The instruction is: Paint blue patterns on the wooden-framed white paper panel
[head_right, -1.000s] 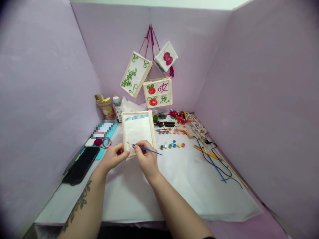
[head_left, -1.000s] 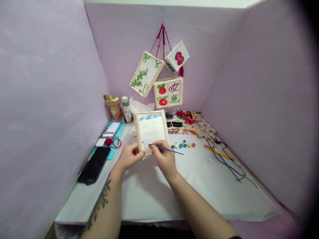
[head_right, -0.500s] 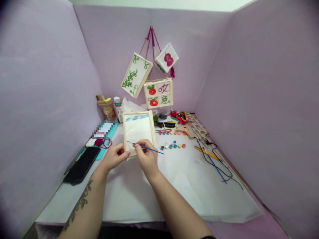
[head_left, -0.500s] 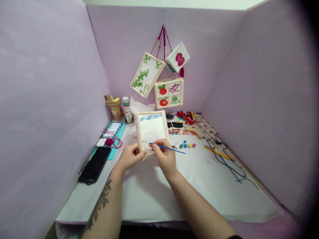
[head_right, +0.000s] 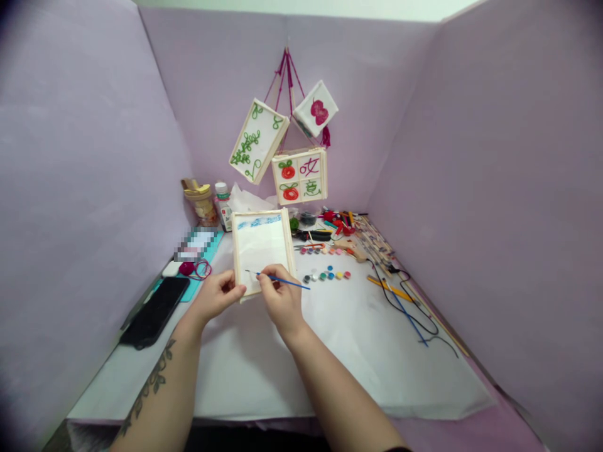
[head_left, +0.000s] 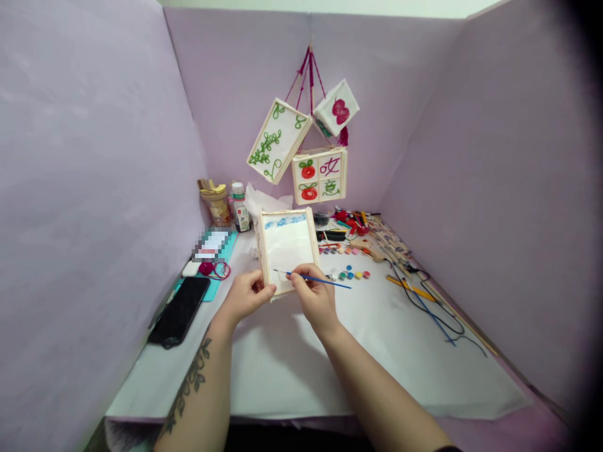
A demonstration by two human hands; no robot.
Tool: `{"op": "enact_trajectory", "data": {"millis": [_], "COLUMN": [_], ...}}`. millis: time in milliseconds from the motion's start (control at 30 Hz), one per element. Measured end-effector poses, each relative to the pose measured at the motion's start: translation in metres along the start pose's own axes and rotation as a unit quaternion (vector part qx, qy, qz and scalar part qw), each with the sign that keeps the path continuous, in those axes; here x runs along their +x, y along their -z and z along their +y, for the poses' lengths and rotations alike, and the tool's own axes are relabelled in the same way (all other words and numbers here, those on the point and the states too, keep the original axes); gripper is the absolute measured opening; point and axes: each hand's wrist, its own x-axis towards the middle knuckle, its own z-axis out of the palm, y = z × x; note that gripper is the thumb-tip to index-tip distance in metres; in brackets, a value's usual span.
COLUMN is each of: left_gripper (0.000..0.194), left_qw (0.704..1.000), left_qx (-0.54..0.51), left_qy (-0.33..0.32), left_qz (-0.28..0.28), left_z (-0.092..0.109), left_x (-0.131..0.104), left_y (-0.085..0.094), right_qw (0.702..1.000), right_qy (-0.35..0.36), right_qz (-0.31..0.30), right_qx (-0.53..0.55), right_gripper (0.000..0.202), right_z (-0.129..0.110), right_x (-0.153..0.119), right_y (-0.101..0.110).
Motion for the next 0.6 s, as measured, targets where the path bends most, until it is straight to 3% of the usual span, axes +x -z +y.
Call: {"op": "enact_trajectory", "data": {"millis": [233, 333, 467, 533, 600], "left_gripper": [0.032, 0.032, 0.032, 0.031, 0.030], "left_qw": [1.000, 1.000, 1.000, 1.000, 1.000], "left_qx": [0.002, 0.008, 0.008, 0.008, 0.009], "left_qy": [0.000, -0.001, 0.005, 0.008, 0.009], "left_qz": [0.004, 0.004, 0.002, 0.002, 0.006], "left_z": [0.000, 0.001, 0.003, 0.004, 0.004], "left_x": [0.000, 0.000, 0.000, 0.000, 0.000], "left_y": [0.001, 0.001, 0.001, 0.001, 0.001], "right_qw": [0.999, 0.995, 0.967, 0.965, 0.978], "right_qy": [0.025, 0.022, 0.054, 0.064, 0.058], "right_qz": [0.033, 0.093, 0.187, 0.171, 0.114], "right_qx": [-0.022, 0.027, 0.163, 0.187, 0.162], "right_gripper": [0.011, 0.009, 0.005, 0.007, 0.009], "right_z": [0.005, 0.009, 0.011, 0.011, 0.011], "right_x": [0.004, 0.008, 0.011, 0.009, 0.005], "right_y": [0.014, 0.033, 0.062, 0.067, 0.063]}}
